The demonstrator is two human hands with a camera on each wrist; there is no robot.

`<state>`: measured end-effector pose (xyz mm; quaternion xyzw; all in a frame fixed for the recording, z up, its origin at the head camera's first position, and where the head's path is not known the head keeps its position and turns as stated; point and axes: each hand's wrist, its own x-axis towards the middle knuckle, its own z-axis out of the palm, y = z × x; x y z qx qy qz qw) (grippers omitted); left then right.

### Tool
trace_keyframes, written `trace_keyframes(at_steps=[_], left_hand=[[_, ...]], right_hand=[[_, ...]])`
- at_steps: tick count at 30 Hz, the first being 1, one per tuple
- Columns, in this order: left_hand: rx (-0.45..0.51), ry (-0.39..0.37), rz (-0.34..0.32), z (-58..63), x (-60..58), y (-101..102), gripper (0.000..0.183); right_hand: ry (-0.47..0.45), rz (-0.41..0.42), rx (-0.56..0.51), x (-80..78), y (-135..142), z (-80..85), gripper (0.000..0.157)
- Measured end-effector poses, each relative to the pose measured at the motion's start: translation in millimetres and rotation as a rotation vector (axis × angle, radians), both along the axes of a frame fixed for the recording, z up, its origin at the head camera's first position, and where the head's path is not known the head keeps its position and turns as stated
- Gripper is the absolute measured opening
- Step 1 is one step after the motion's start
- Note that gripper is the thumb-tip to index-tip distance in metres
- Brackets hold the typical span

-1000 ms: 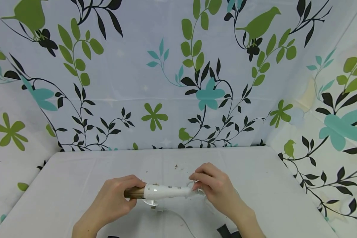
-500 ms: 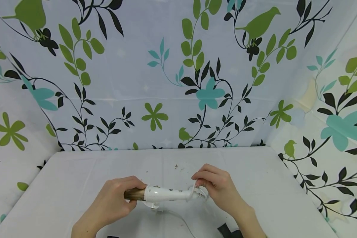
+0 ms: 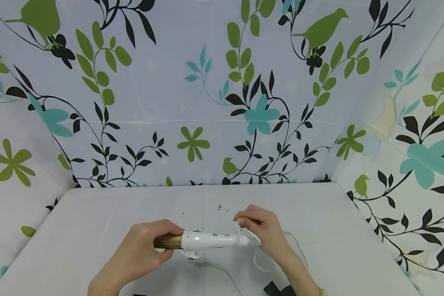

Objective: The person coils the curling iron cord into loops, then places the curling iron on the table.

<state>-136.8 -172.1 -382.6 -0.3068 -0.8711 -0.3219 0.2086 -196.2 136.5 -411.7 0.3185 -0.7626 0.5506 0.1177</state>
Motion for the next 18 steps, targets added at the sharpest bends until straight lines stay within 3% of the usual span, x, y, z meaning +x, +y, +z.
trace_keyframes(at_steps=[3, 10, 13, 18], left_hand=[[0.034, -0.004, -0.014, -0.8, -0.2, -0.5, 0.062], [0.063, 0.029, -0.031, -1.0, -1.3, -0.7, 0.06], [0.063, 0.044, -0.014, -1.0, -2.0, -1.1, 0.059], [0.055, 0.062, 0.022, -1.2, -2.8, -1.7, 0.057]], right_hand=[[-0.061, -0.017, 0.01, 0.0, -4.5, -4.3, 0.012], [-0.312, -0.036, 0.025, 3.2, -15.6, -9.0, 0.02], [-0.336, -0.078, 0.04, 4.3, -18.9, -11.4, 0.014], [-0.363, -0.153, 0.03, 7.0, -25.2, -15.5, 0.046]])
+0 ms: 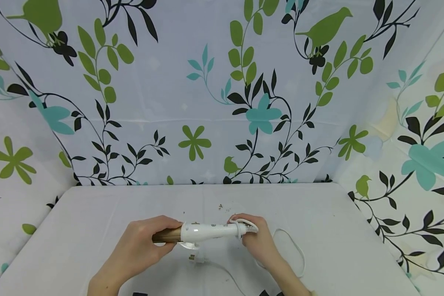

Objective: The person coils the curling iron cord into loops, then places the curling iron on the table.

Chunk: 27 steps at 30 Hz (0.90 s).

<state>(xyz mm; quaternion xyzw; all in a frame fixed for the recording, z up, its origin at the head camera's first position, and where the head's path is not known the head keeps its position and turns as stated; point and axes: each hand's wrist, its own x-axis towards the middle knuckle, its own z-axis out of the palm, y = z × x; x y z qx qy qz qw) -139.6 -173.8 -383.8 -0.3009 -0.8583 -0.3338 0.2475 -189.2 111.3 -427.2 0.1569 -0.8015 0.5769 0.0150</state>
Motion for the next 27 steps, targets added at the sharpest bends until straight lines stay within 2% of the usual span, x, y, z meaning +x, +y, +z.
trace_keyframes(at_steps=[6, 11, 19, 24, 27], left_hand=[[-0.013, 0.014, 0.04, 0.6, -1.4, -1.3, 0.057], [-0.024, 0.034, 0.06, 2.0, -2.5, -3.1, 0.058], [-0.031, 0.07, 0.097, 4.7, -3.9, -4.8, 0.061], [-0.043, 0.073, 0.131, 2.2, -5.6, -6.6, 0.061], [-0.058, 0.077, 0.154, 0.6, -6.6, -7.7, 0.061]], right_hand=[[-0.019, -0.041, 0.067, 4.9, -5.1, -3.1, 0.027], [0.002, -0.064, 0.091, 10.2, -8.1, -3.2, 0.027], [-0.044, -0.042, 0.068, 15.4, -18.1, -4.1, 0.023], [0.022, -0.014, 0.144, 17.4, -20.6, -6.6, 0.023], [0.119, 0.001, 0.238, 19.4, -22.3, -7.4, 0.023]])
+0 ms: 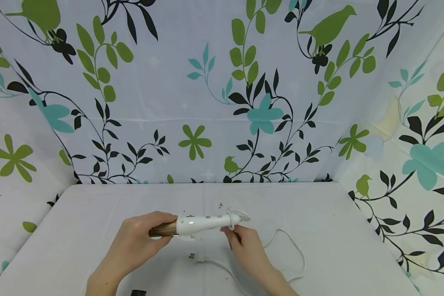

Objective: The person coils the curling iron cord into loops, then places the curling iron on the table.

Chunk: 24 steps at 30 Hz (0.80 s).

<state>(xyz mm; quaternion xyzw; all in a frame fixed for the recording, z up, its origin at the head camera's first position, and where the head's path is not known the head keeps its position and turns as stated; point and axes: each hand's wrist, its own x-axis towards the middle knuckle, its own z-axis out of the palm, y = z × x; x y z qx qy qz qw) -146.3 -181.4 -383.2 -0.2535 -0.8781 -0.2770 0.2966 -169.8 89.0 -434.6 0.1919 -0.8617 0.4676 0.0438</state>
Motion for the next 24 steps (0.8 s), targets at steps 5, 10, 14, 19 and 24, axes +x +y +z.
trace_keyframes(at_steps=[5, 10, 14, 19, 24], left_hand=[[-0.028, -0.017, 0.033, -1.0, -0.3, 0.4, 0.059], [-0.048, -0.025, 0.073, -1.5, 0.9, 0.4, 0.058], [-0.052, -0.035, 0.087, -1.8, 1.5, 0.2, 0.058], [-0.055, -0.055, 0.097, -2.4, 1.8, 0.7, 0.056], [-0.06, -0.058, 0.099, -3.9, 1.2, 1.2, 0.056]], right_hand=[[0.122, 0.043, 0.19, 6.3, -1.7, 2.5, 0.018], [0.132, 0.06, 0.38, 14.6, -1.4, 10.0, 0.017], [0.18, 0.057, 0.493, 21.6, -0.1, 15.5, 0.006], [0.265, 0.01, 0.598, 30.2, 2.0, 18.7, 0.014], [0.332, -0.03, 0.667, 36.5, 4.2, 21.8, 0.02]])
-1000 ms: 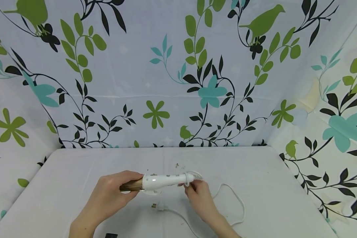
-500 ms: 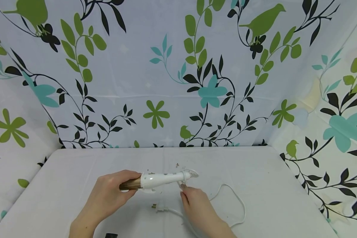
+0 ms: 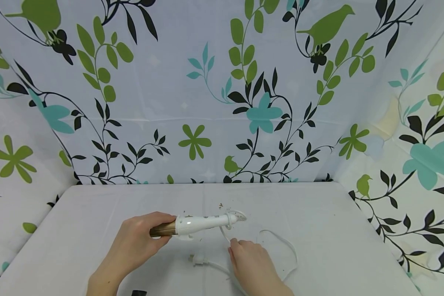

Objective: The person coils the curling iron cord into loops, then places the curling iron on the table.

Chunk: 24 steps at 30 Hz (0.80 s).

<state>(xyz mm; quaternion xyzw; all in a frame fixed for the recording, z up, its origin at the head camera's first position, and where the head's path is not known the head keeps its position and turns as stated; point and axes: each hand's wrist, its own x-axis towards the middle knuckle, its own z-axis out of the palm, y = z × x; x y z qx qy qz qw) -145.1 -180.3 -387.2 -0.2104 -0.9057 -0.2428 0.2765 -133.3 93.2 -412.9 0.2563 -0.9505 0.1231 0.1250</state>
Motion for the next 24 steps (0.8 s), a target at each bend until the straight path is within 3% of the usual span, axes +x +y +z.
trace_keyframes(at_steps=[5, 11, 21, 24], left_hand=[[-0.014, -0.002, 0.012, -0.4, 0.4, -0.1, 0.055], [-0.033, -0.004, 0.024, -0.8, -0.2, -0.4, 0.054], [-0.032, -0.023, 0.032, -0.3, -0.9, -0.6, 0.053], [-0.024, -0.04, 0.027, 0.6, -0.8, -0.2, 0.053]], right_hand=[[0.066, 0.0, 0.026, 4.9, 3.0, 3.6, 0.032], [0.106, 0.029, 0.039, 10.0, 7.7, 11.9, 0.032], [0.404, 0.097, 0.01, 7.4, 16.2, 24.1, 0.033], [0.452, 0.147, -0.005, 5.5, 18.5, 27.2, 0.027]])
